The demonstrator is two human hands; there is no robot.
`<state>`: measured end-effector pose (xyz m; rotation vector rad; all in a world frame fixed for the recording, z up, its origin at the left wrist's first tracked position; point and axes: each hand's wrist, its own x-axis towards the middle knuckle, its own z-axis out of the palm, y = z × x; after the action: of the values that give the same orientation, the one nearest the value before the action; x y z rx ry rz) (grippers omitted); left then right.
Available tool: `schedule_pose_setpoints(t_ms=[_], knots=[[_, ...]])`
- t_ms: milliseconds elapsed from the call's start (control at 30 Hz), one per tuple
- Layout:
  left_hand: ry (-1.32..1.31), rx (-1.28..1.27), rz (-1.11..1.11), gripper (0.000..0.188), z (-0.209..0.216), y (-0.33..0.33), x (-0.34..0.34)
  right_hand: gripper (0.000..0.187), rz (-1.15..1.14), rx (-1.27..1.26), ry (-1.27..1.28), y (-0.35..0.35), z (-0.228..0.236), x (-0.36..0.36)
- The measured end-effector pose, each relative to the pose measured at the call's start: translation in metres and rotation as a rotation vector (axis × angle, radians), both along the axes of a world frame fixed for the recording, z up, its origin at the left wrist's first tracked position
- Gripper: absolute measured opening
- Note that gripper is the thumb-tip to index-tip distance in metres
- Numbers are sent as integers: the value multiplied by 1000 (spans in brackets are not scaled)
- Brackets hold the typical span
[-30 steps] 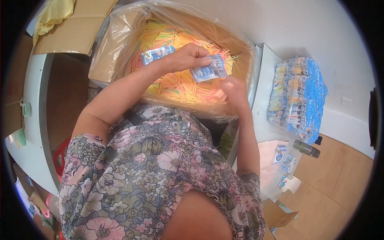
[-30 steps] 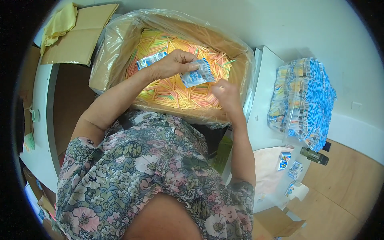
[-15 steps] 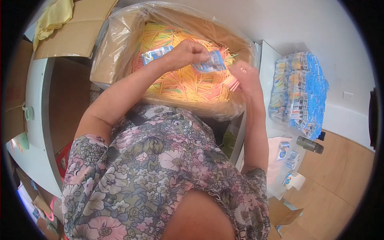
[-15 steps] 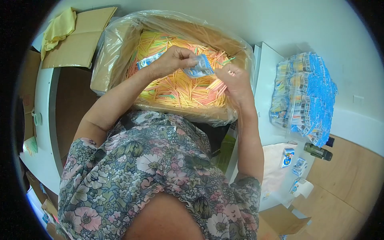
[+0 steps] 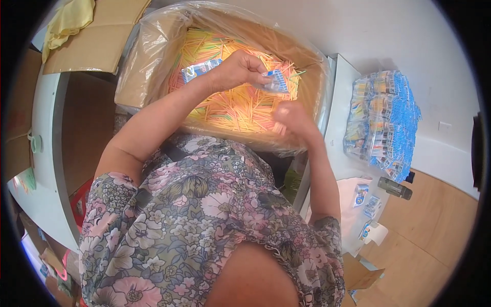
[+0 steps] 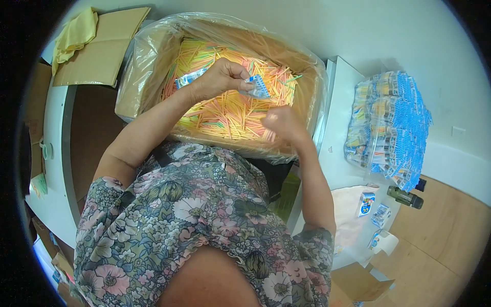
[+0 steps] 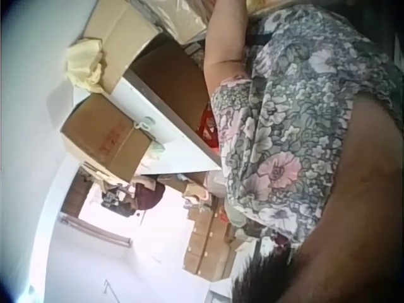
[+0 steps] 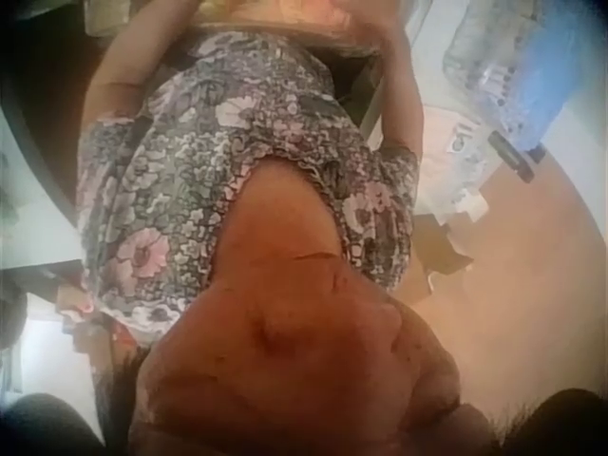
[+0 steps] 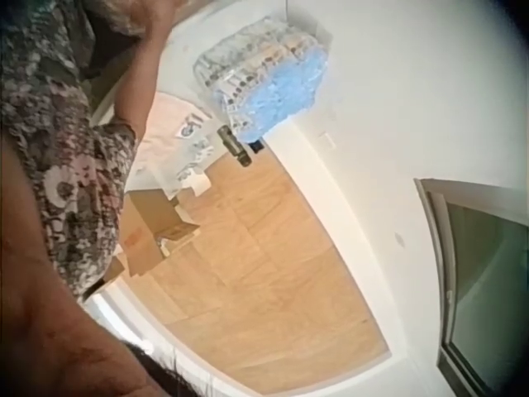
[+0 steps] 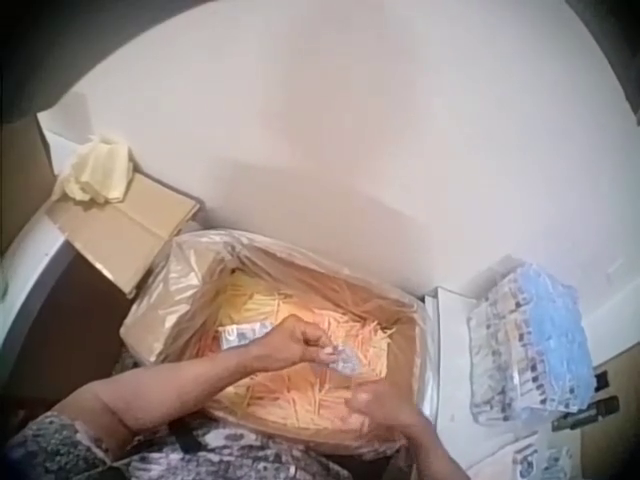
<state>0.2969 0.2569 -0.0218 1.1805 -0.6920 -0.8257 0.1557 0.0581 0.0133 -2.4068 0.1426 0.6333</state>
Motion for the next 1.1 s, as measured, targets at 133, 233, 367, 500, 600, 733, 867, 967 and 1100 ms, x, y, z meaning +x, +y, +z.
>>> schedule_pose_setpoints(t_ms=[133, 233, 367, 500, 600, 733, 867, 967, 1100], knots=[[-92, 62, 11, 10, 3, 0, -4, 20, -403, 498, -140, 2, 54, 16], [-102, 23, 6, 15, 0, -1, -3, 18, -583, 659, -148, 18, 83, 31], [-139, 36, -54, 18, 4, -4, -5, 17, -610, 572, -224, 25, 79, 42], [-185, 29, -57, 19, 1, -3, -5, 20, -474, 346, -415, 29, 69, 51], [-171, 79, -51, 19, 5, -2, -5, 20, -334, 135, -579, 40, 74, 55], [-100, 74, -37, 20, 6, 0, -2, 23, -244, 94, -608, 51, 80, 60], [20, -3, 8, 19, 6, 1, -5, 29, -65, 147, -783, 39, 72, 61], [59, 0, 7, 18, 8, 4, -7, 28, -218, 231, -870, 39, 71, 52], [86, 2, -18, 21, 11, 0, -14, 31, -246, 196, -1037, 51, 44, 32]])
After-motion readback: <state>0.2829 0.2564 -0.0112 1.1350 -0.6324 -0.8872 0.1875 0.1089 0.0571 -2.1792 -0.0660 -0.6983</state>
